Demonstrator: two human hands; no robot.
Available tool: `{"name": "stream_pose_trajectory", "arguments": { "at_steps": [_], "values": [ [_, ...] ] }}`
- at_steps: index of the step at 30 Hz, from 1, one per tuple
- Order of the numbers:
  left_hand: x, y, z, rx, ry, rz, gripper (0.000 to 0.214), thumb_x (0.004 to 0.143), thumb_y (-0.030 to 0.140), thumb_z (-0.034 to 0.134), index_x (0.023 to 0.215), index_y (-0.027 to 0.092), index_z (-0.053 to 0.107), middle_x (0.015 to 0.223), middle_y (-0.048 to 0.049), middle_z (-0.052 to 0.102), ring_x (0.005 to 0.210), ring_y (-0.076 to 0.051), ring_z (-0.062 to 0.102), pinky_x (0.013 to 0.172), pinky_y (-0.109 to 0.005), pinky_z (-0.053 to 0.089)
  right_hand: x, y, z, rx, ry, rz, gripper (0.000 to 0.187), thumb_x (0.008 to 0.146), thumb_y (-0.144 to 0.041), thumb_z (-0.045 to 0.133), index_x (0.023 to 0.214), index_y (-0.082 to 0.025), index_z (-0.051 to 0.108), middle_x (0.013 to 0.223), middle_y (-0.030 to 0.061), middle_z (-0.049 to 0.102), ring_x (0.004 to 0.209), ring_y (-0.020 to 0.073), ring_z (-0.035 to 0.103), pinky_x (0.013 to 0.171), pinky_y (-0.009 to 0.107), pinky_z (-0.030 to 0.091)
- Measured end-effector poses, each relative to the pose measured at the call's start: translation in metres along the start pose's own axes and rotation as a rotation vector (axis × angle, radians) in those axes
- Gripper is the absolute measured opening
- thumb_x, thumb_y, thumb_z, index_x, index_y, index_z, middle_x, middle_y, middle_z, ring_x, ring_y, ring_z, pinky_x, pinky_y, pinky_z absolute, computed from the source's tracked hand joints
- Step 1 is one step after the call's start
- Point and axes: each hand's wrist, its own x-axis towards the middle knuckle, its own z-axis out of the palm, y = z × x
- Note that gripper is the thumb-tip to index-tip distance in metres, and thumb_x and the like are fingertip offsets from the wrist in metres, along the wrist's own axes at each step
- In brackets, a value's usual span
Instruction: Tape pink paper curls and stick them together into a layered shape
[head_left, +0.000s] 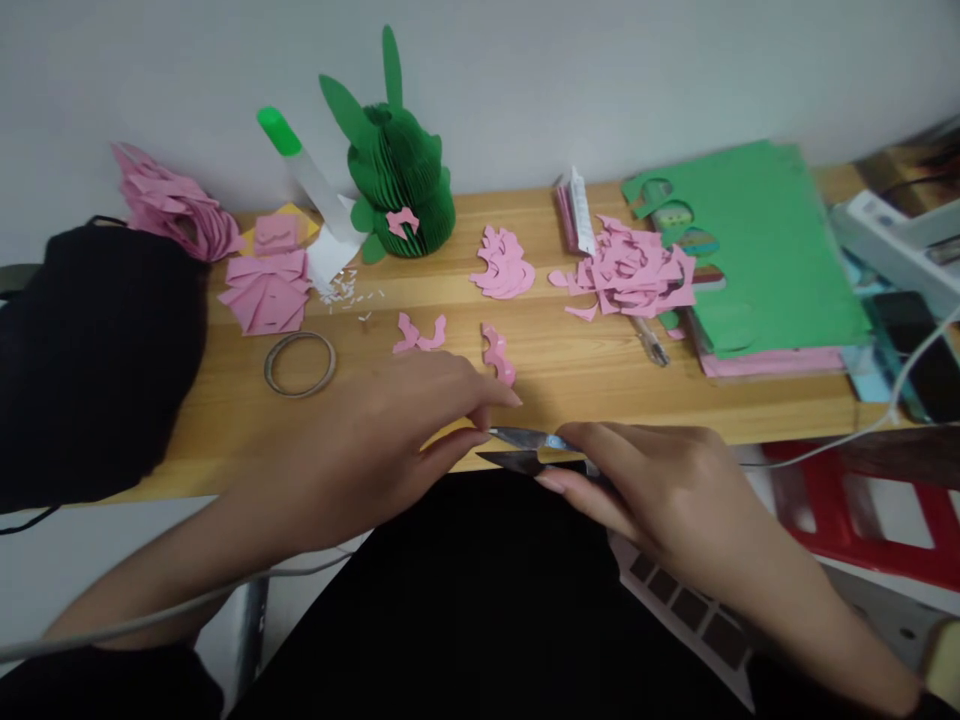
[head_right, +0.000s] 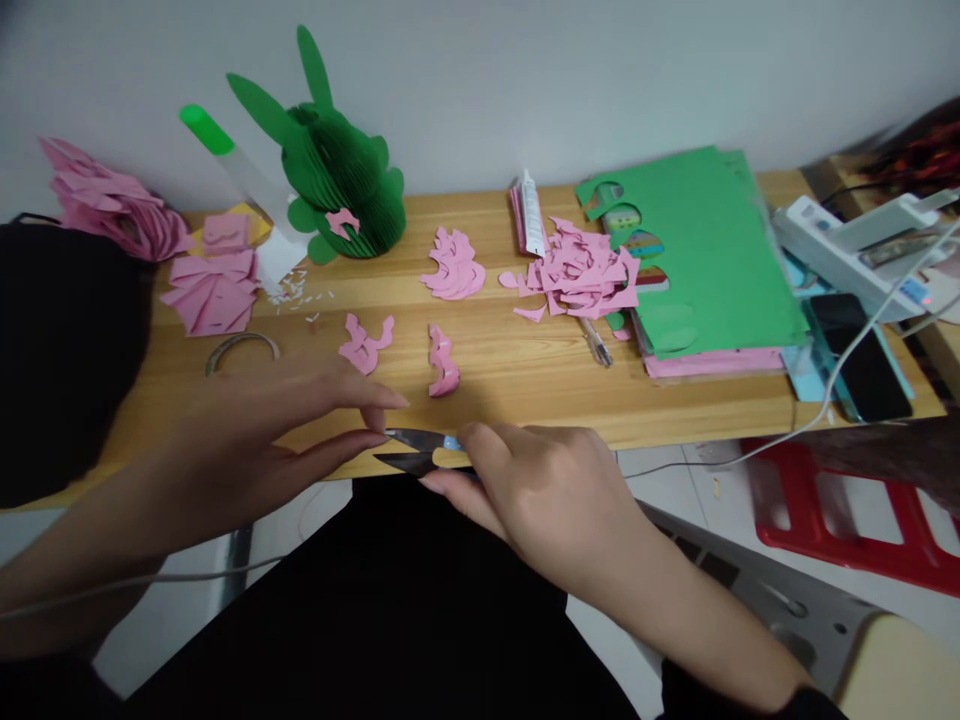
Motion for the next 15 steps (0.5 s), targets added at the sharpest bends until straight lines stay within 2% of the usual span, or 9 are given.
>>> {"name": "stream_pose_trajectory", "arguments": {
  "at_steps": [6,11,13,15],
  "values": [
    [-0.0078,-0.0027,0.0006,0.048,-0.026,0.056,0.025,0.094,0.016,0.055,0.116,0.025,0.058,0.097,0.0012,0.068,0.09,-0.014,0.064,0.083,-0.024,0.045,-0.0029,-0.0012,0.0002,-0.016,-0.026,0.008,0.05,0.103,-0.046,0.034,0.079,-0.014,0.065,0.054,0.0035,0.065,0.042,0.0169,0.063,0.042,0.028,0.034],
    [-0.0074,0.0005,0.0017,-0.014,-0.039,-0.049,0.032,0.091,0.015,0.058,0.12,0.027,0.058,0.093,0.002,0.069,0.088,-0.015,0.065,0.081,-0.024,0.046,-0.0033,-0.0023,-0.0029,-0.086,-0.026,0.013,0.051,0.103,-0.045,0.034,0.076,-0.016,0.065,0.051,0.0029,0.063,0.039,0.0161,0.059,0.042,0.028,0.029],
    [-0.0055,0.0013,0.0017,-0.055,0.003,-0.075,0.029,0.089,0.013,0.059,0.116,0.026,0.06,0.087,0.0035,0.07,0.081,-0.013,0.066,0.078,-0.023,0.047,-0.0042,0.001,-0.0033,-0.084,-0.048,0.037,0.052,0.103,-0.047,0.033,0.077,-0.015,0.066,0.05,0.0033,0.062,0.038,0.0164,0.057,0.041,0.029,0.028],
    [-0.0047,0.0002,0.0029,-0.106,0.058,-0.112,0.029,0.087,0.011,0.062,0.112,0.025,0.061,0.082,0.0047,0.07,0.077,-0.011,0.066,0.076,-0.022,0.048,-0.005,0.0065,-0.0001,-0.028,-0.081,0.12,0.052,0.1,-0.053,0.037,0.08,-0.014,0.066,0.049,0.0031,0.061,0.037,0.0163,0.055,0.041,0.028,0.026]
  ]
}}
